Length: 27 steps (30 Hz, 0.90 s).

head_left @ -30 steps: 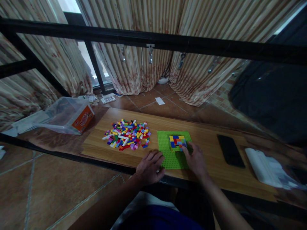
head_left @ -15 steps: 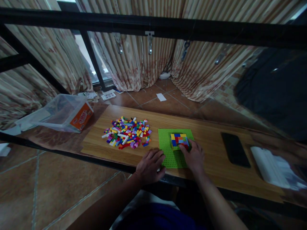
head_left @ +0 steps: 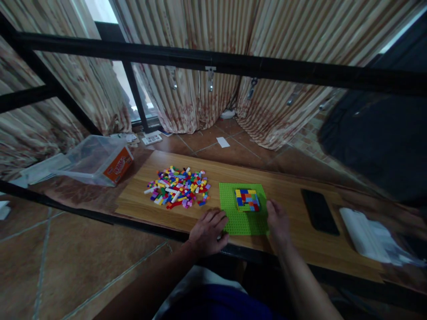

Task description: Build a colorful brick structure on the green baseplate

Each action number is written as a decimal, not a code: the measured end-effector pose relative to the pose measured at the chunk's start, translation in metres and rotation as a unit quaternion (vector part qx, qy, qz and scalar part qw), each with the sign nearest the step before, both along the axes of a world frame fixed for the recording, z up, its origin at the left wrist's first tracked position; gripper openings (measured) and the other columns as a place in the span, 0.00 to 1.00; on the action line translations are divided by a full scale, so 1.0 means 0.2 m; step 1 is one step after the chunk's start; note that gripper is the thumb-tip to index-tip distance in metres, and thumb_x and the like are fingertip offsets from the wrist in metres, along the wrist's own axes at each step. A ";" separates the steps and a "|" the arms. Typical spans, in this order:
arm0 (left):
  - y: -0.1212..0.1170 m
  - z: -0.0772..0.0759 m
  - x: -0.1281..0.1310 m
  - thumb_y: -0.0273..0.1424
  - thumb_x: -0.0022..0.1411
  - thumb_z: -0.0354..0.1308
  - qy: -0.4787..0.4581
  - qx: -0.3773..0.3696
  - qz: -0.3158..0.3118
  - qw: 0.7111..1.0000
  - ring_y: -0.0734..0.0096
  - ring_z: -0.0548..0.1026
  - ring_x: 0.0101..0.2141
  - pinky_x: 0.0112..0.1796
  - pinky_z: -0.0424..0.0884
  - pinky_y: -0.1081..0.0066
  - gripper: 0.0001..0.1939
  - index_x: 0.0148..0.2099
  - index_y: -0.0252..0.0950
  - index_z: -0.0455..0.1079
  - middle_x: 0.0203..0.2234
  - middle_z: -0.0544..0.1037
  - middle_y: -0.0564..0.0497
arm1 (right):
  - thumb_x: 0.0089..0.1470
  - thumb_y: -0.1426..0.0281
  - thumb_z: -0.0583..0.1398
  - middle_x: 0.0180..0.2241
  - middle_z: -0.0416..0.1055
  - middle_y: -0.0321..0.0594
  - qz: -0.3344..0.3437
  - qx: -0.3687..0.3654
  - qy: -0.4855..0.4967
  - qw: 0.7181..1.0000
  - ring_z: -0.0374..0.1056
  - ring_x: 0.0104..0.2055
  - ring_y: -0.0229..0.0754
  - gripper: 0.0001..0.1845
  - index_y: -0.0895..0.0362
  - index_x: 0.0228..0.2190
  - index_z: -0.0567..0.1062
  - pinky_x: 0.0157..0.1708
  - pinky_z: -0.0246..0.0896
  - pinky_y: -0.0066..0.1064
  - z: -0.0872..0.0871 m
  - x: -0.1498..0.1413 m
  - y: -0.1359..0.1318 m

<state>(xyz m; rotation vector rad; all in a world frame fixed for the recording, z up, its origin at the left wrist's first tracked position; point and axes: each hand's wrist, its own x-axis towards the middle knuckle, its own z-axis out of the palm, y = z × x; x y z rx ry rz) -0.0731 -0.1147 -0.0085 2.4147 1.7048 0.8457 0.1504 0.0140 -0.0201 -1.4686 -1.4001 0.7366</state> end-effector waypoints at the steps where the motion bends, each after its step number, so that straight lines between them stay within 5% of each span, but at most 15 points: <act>1: 0.00 0.00 0.00 0.37 0.58 0.58 -0.001 -0.001 0.002 1.000 0.54 0.67 0.55 0.55 0.66 0.52 0.22 0.55 0.38 0.68 0.53 0.72 0.45 | 0.54 0.50 0.55 0.40 0.76 0.48 -0.030 -0.010 0.037 0.999 0.71 0.42 0.48 0.27 0.59 0.43 0.75 0.43 0.65 0.42 0.01 0.01 -0.01; 6: 0.00 0.00 0.00 0.37 0.59 0.56 -0.003 -0.006 0.000 1.000 0.53 0.66 0.56 0.55 0.65 0.53 0.22 0.55 0.37 0.68 0.54 0.72 0.45 | 0.51 0.53 0.59 0.41 0.76 0.50 -0.070 -0.014 0.054 0.996 0.72 0.41 0.49 0.26 0.60 0.43 0.75 0.42 0.66 0.41 0.10 0.00 -0.10; 12: -0.01 0.00 0.01 0.35 0.61 0.53 0.002 -0.013 0.003 1.000 0.54 0.67 0.55 0.55 0.64 0.52 0.22 0.56 0.36 0.67 0.54 0.71 0.43 | 0.57 0.58 0.56 0.43 0.76 0.48 0.094 0.050 -0.053 0.993 0.71 0.43 0.47 0.18 0.56 0.40 0.76 0.47 0.64 0.41 0.22 -0.21 -0.20; 20: 0.00 -0.04 0.02 0.37 0.60 0.53 0.038 -0.015 0.016 0.999 0.51 0.69 0.53 0.55 0.63 0.52 0.18 0.49 0.34 0.71 0.47 0.76 0.41 | 0.58 0.69 0.54 0.40 0.76 0.41 0.346 0.036 -0.181 0.920 0.71 0.43 0.44 0.12 0.53 0.38 0.77 0.47 0.63 0.38 0.25 -0.61 -0.23; 27: 0.00 -0.03 0.02 0.38 0.62 0.50 0.049 -0.065 0.006 0.997 0.51 0.68 0.55 0.58 0.59 0.52 0.24 0.58 0.33 0.66 0.53 0.74 0.42 | 0.53 0.74 0.59 0.39 0.72 0.41 0.392 0.003 -0.321 0.862 0.67 0.45 0.43 0.09 0.53 0.35 0.78 0.47 0.60 0.33 0.28 -0.82 -0.16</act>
